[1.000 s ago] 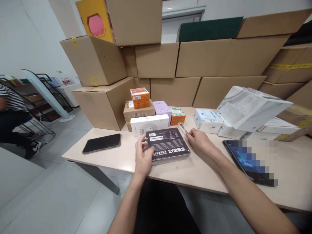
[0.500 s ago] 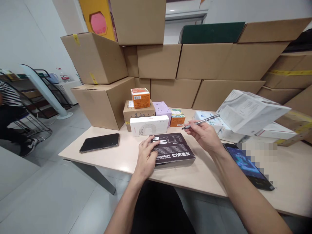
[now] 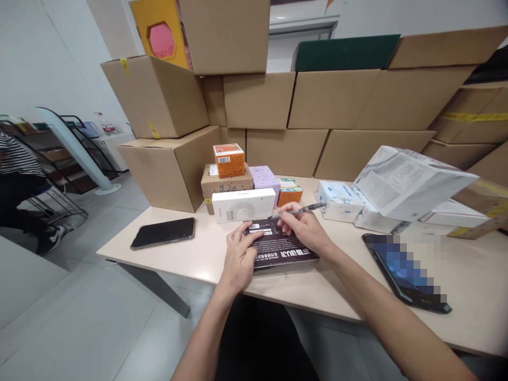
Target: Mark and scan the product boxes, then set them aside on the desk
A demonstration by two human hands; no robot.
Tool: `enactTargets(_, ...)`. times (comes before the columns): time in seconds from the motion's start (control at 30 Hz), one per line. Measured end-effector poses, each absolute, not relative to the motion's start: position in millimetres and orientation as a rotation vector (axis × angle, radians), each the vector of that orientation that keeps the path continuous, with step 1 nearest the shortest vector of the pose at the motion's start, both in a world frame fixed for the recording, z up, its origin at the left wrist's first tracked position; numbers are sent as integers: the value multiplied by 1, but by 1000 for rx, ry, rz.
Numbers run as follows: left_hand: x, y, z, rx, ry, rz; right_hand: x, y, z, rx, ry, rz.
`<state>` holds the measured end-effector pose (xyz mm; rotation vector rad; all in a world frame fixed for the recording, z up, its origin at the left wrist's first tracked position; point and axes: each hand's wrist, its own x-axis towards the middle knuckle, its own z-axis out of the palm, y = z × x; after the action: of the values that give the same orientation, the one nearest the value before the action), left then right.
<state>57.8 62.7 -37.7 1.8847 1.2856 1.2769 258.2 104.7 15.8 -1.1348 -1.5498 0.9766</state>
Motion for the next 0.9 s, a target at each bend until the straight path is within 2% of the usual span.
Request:
enactTargets(0.4,58,62,-38,1880,1292,1247,258,102,11,-1159,-1778,856)
enactTargets(0.9,58,60,-33,1930,1341,1188,257,103,13,-1186,-1791,817)
